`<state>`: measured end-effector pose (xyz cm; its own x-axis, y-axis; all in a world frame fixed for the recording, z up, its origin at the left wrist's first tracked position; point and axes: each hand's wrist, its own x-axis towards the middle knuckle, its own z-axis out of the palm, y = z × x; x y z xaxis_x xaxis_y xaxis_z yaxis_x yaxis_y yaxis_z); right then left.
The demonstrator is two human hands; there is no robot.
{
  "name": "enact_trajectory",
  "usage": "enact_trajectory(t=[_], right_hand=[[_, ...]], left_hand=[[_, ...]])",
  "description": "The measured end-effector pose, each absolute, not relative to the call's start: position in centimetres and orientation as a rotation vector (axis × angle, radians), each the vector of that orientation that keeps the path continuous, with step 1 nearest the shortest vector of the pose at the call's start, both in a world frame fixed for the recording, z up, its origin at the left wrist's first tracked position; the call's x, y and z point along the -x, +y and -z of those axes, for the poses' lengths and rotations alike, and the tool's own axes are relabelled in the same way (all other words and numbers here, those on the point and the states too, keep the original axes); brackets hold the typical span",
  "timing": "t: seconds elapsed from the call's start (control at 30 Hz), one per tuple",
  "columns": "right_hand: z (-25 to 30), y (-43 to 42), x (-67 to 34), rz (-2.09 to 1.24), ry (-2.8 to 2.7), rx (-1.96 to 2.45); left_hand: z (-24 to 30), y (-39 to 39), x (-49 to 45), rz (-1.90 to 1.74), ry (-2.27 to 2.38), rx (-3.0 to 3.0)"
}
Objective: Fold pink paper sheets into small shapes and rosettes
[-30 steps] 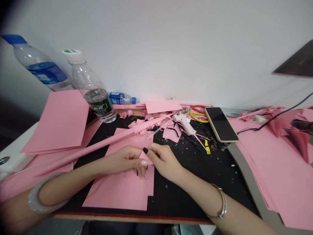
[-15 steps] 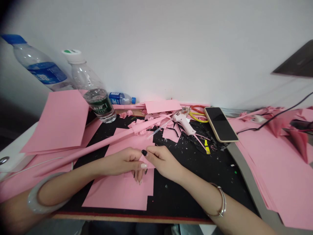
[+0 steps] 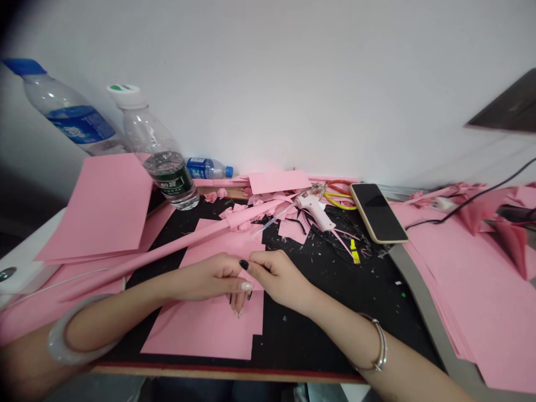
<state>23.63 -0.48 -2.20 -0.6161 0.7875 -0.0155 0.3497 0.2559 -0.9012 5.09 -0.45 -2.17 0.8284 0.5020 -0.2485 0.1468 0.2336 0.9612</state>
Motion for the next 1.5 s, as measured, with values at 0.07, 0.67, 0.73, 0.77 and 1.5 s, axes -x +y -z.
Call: enact_trajectory(t=[0.07, 0.67, 0.73, 0.77, 1.5], right_hand=[[2.16, -0.57, -23.52, -1.298, -2.109, 1.048], [1.96, -0.66, -23.63, -1.120, -2.246, 0.970], [1.96, -0.74, -23.61, -1.063, -2.230, 0.985], [2.01, -0.76, -23.61, -1.038, -2.211, 1.000], [2.58, -1.07, -23.74, -0.940, -1.954, 1.145]], left_hand=[[2.24, -0.43, -5.09, -0.264, 0.574, -1.344], [2.18, -0.34, -5.08, -0.316, 0.588, -1.318], [2.15, -0.35, -5.17, -0.342, 0.615, -1.298], [2.13, -0.34, -5.21, -0.359, 0.635, -1.285], [2.09, -0.13, -5.56, -0.745, 0.853, -1.223]])
